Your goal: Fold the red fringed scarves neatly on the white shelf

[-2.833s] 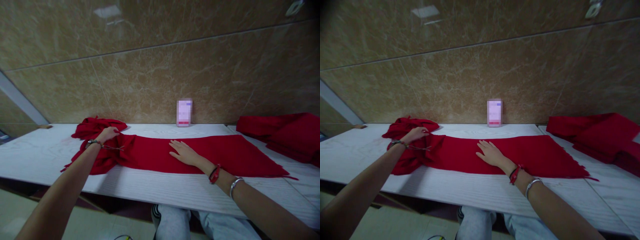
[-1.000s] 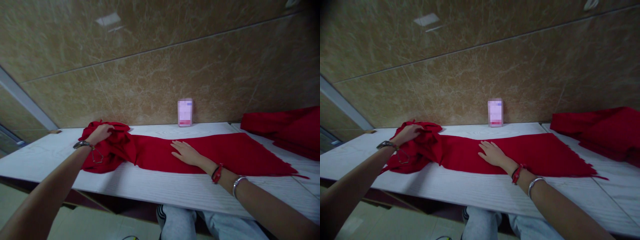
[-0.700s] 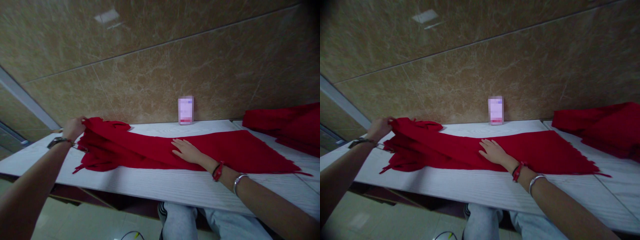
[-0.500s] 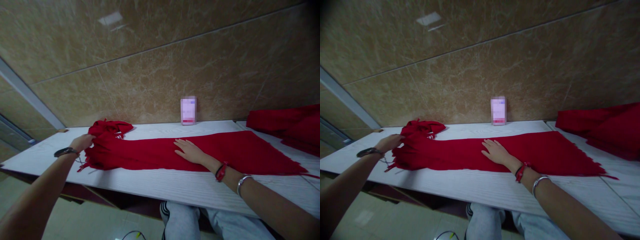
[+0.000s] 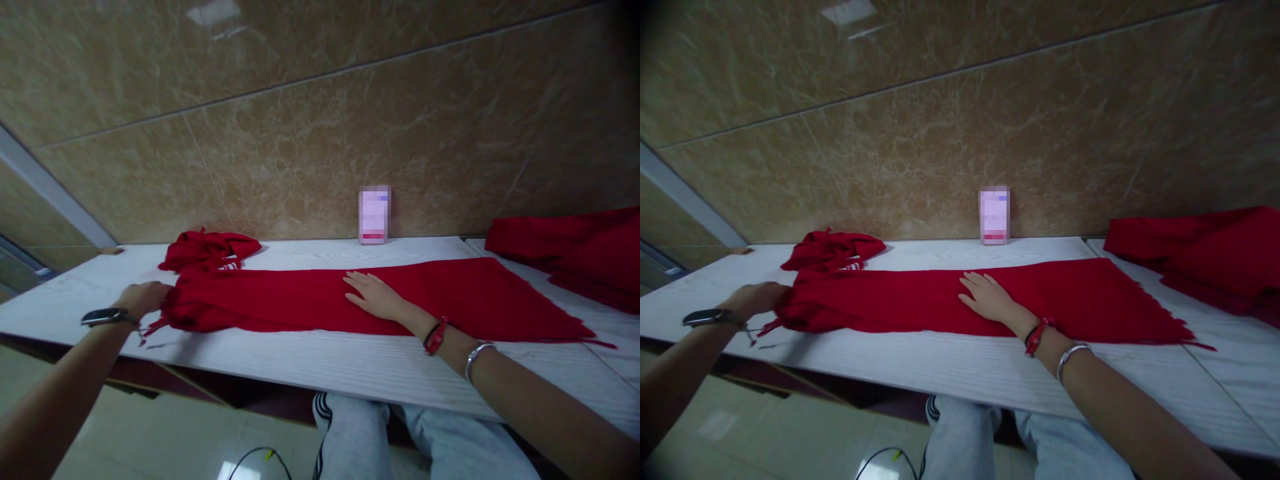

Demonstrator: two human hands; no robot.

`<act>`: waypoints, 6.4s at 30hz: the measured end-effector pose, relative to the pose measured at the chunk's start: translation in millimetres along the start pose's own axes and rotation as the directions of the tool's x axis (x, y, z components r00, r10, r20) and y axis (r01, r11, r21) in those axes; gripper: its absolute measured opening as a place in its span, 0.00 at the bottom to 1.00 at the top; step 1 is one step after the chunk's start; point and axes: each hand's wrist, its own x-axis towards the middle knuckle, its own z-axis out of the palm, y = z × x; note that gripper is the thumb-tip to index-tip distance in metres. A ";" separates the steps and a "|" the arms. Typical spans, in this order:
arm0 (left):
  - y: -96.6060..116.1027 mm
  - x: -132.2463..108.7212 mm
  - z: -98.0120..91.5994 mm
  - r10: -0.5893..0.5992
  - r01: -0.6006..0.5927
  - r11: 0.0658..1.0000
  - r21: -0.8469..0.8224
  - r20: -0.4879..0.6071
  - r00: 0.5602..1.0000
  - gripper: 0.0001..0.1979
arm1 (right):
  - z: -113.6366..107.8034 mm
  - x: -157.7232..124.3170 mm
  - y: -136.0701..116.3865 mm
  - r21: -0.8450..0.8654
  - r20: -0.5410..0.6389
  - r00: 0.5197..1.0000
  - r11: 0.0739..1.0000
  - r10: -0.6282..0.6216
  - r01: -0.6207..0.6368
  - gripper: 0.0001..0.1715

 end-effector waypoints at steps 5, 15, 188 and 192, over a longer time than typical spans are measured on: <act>53.1 -2.1 -38.6 -0.039 0.066 0.973 0.222 -0.124 0.992 0.16 | -1.2 -0.1 -0.8 -0.001 0.009 1.000 1.000 0.002 -0.002 0.30; 187.3 -21.6 -45.8 0.829 -0.796 0.520 -0.311 -0.041 0.558 0.21 | -6.4 -2.1 -3.8 -0.026 0.023 1.000 1.000 0.004 -0.003 0.30; 394.0 1.0 -50.2 0.634 -0.621 0.639 -0.454 -0.147 0.759 0.26 | -47.4 -100.9 88.7 -0.275 0.025 0.956 0.921 0.292 -0.274 0.31; 394.0 1.2 -49.2 0.626 -0.620 0.635 -0.460 -0.163 0.762 0.26 | -53.4 -120.2 134.6 -0.256 -0.022 0.903 0.871 0.429 -0.420 0.30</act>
